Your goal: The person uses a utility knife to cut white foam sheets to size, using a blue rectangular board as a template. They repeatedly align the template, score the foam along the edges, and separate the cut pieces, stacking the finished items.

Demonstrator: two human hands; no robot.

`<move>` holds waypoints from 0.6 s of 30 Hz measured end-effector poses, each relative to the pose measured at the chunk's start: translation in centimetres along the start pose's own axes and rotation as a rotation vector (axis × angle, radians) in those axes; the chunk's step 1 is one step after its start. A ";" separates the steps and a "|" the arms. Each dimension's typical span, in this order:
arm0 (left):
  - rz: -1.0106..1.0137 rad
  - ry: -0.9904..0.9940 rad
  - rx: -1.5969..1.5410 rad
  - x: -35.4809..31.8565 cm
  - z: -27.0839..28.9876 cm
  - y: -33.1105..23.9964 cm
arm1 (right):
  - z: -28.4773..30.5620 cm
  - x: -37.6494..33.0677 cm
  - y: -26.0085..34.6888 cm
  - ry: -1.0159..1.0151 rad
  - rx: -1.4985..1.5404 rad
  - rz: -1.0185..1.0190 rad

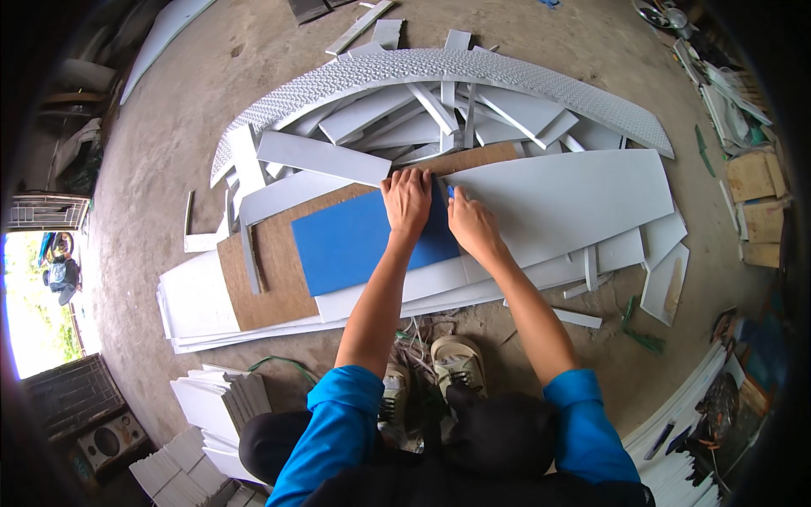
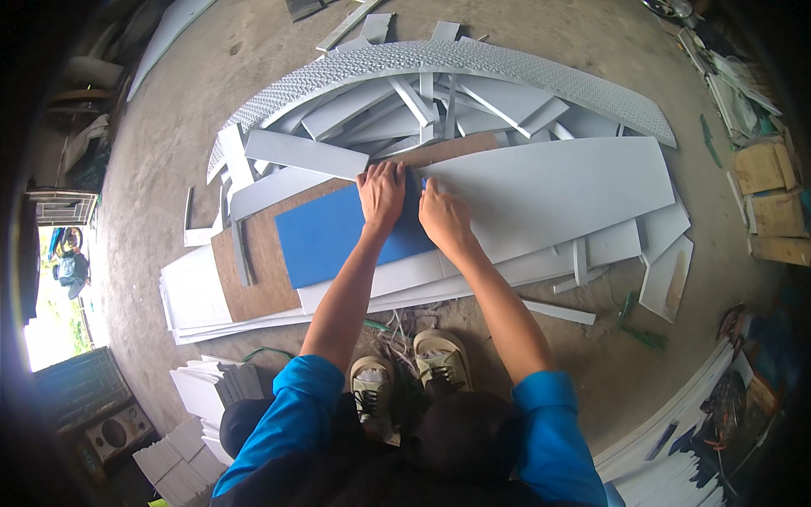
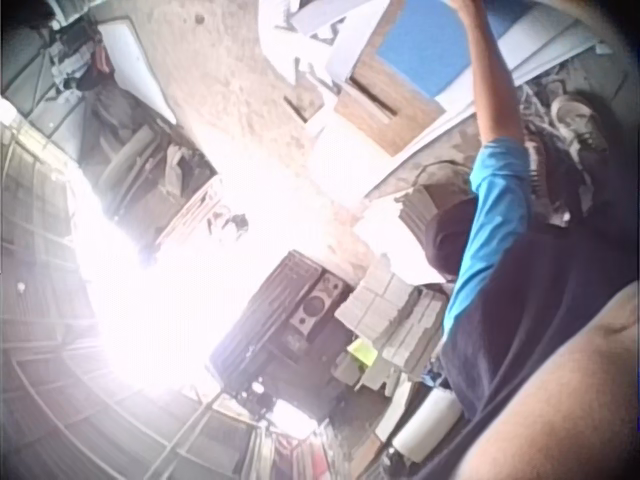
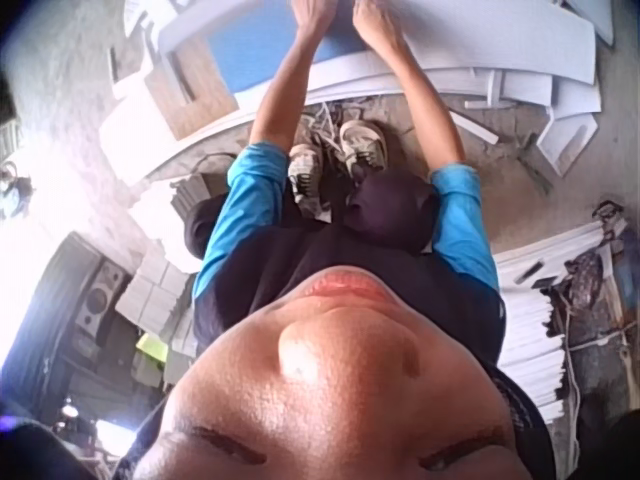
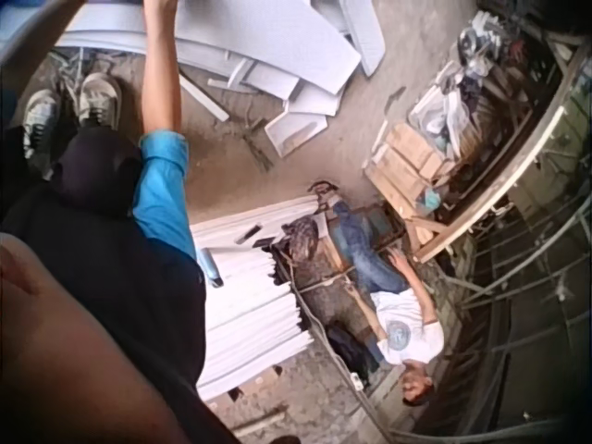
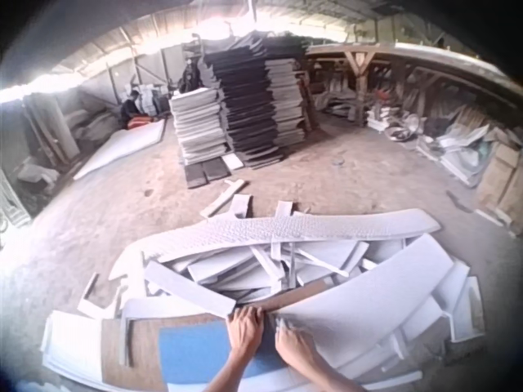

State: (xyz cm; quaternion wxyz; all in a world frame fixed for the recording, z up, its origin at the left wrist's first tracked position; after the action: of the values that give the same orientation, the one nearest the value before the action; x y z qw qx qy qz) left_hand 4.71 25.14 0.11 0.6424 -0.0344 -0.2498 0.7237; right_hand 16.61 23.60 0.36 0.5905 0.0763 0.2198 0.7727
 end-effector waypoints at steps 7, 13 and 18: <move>0.001 -0.006 0.026 -0.2 0.1 0.3 | -1.4 1.3 0.8 0.060 0.049 0.003; 0.004 0.022 0.045 -0.3 -0.3 -0.1 | -2.7 0.8 -0.2 0.189 0.079 -0.039; -0.059 -0.151 0.034 -0.4 0.7 -0.2 | -3.4 -9.0 -1.6 0.333 0.053 -0.066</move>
State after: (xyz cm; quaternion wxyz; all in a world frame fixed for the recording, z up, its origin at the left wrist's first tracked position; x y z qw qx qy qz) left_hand 4.70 24.52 0.67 0.6431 0.0385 -0.2862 0.7092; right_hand 19.33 14.61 -2.10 0.5689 -0.0447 0.3373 0.7487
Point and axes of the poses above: each hand's wrist, its own x-axis towards the middle knuckle, its own z-axis out of the back of the hand, y = z × x, the point moved 8 cm from there along x, towards the middle knuckle, and after that the axes turned 1 degree about y, right-handed, at the moved point
